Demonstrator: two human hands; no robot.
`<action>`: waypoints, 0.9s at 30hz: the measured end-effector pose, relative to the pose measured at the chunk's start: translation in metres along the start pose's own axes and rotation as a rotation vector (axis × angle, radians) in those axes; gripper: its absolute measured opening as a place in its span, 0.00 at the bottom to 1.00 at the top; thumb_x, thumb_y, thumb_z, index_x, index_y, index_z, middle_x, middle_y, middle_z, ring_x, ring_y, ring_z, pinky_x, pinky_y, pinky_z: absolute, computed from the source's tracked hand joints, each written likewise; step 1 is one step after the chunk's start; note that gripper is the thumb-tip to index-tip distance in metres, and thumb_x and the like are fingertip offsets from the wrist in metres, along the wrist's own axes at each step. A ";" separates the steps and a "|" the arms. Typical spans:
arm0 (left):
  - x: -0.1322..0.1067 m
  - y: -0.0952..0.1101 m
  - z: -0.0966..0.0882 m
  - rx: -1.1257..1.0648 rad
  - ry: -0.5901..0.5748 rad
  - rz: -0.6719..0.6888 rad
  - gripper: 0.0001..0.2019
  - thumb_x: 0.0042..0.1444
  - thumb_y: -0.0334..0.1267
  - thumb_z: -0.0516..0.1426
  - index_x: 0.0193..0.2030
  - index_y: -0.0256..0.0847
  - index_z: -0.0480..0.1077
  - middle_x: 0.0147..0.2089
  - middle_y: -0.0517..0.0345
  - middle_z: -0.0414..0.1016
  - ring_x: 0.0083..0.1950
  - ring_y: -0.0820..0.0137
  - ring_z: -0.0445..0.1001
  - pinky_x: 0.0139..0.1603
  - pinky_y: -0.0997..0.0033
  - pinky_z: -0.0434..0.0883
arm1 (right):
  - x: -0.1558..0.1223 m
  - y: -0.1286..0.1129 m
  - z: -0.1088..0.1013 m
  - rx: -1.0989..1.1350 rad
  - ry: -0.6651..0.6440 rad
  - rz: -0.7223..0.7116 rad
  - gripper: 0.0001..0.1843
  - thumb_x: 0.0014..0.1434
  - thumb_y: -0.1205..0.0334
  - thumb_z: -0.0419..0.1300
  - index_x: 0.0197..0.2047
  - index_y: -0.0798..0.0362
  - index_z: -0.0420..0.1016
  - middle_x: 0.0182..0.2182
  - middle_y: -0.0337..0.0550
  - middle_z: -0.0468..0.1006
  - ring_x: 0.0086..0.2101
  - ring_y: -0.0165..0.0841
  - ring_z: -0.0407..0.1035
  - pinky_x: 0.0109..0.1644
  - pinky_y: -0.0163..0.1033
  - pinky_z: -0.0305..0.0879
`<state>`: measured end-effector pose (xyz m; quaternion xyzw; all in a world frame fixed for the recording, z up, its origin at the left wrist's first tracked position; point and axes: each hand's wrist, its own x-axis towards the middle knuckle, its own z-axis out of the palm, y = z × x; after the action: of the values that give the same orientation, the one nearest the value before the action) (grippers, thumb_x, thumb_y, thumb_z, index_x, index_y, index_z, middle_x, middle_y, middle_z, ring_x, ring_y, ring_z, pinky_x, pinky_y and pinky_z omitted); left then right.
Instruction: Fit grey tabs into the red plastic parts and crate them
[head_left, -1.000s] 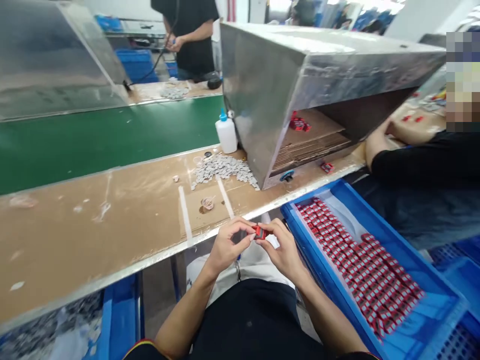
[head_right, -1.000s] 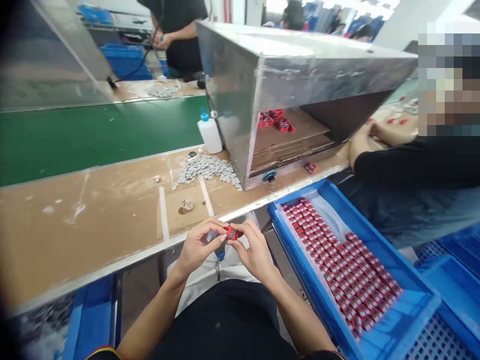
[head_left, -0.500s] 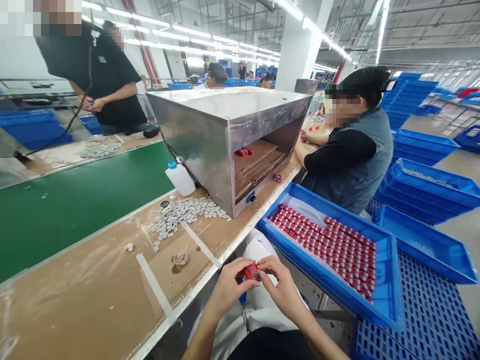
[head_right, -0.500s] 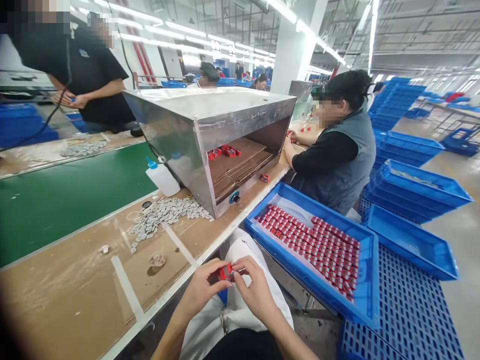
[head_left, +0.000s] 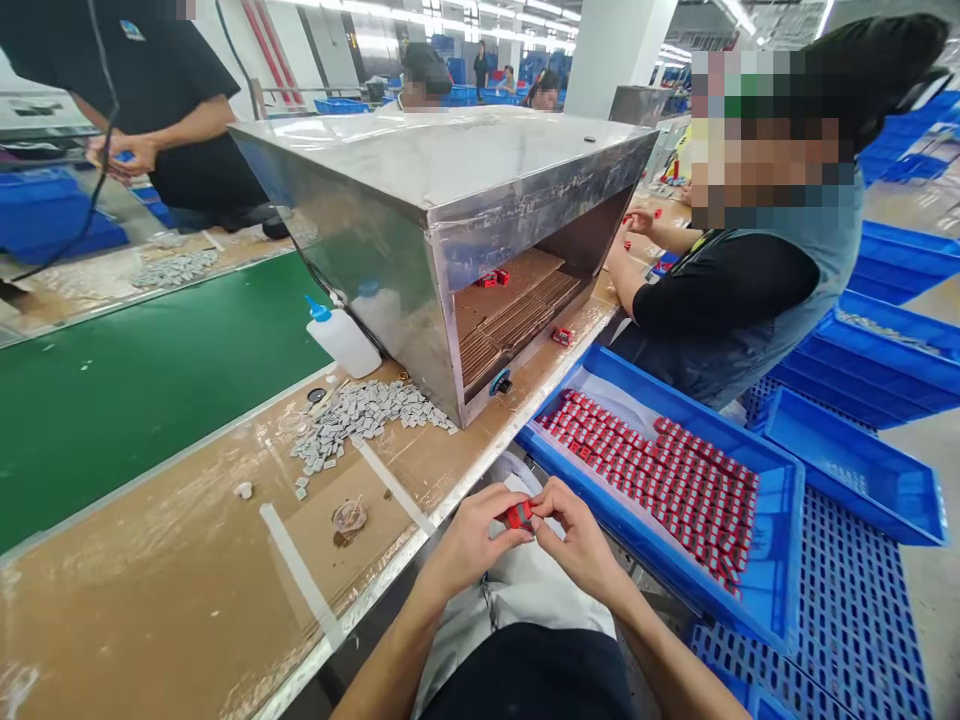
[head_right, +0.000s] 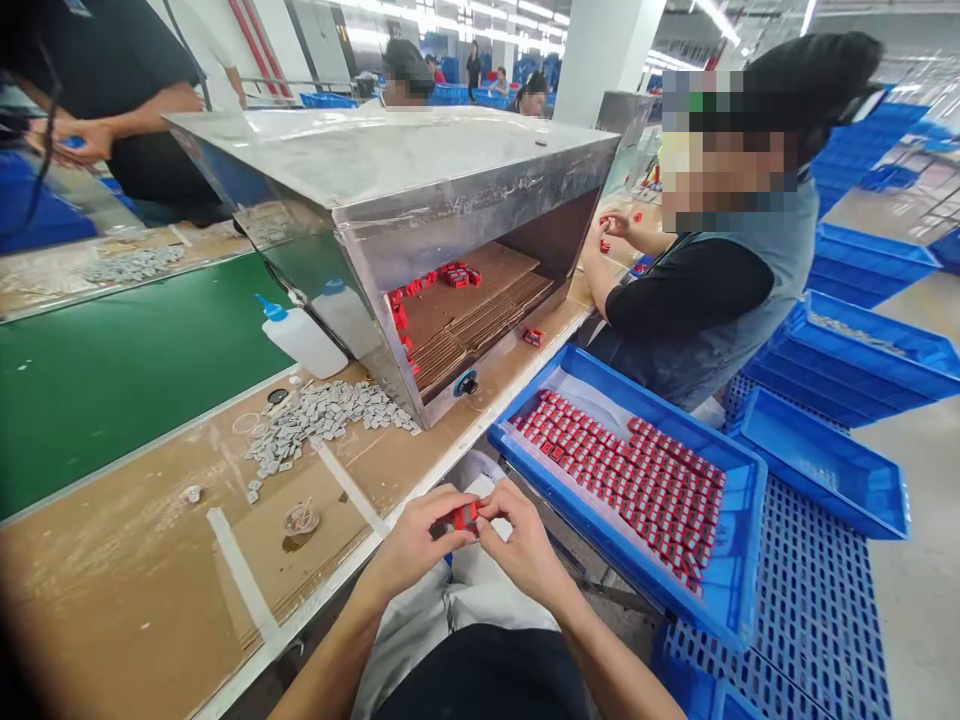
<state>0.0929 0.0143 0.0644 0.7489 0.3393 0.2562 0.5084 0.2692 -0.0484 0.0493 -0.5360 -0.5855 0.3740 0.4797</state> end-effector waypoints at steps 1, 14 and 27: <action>0.003 0.001 0.000 0.008 0.006 0.005 0.12 0.60 0.42 0.62 0.47 0.40 0.79 0.38 0.56 0.74 0.38 0.67 0.71 0.46 0.69 0.71 | 0.004 0.001 -0.003 0.002 0.001 -0.001 0.10 0.63 0.63 0.62 0.29 0.51 0.69 0.31 0.38 0.69 0.33 0.31 0.67 0.38 0.36 0.64; 0.043 -0.014 0.020 -0.008 0.044 -0.108 0.14 0.54 0.40 0.66 0.47 0.42 0.81 0.36 0.55 0.76 0.37 0.66 0.73 0.41 0.71 0.72 | 0.019 0.049 -0.011 0.333 0.082 0.045 0.09 0.67 0.55 0.60 0.36 0.48 0.68 0.41 0.42 0.70 0.42 0.34 0.68 0.47 0.39 0.67; 0.077 -0.026 0.041 0.012 -0.111 -0.103 0.16 0.56 0.47 0.66 0.48 0.42 0.81 0.37 0.54 0.77 0.38 0.66 0.74 0.45 0.70 0.73 | 0.021 0.070 -0.063 0.194 -0.036 0.078 0.09 0.68 0.54 0.60 0.39 0.49 0.71 0.41 0.45 0.74 0.42 0.35 0.71 0.48 0.41 0.69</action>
<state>0.1657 0.0558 0.0288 0.7467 0.3500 0.1857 0.5343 0.3489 -0.0221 0.0024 -0.5024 -0.5337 0.4569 0.5040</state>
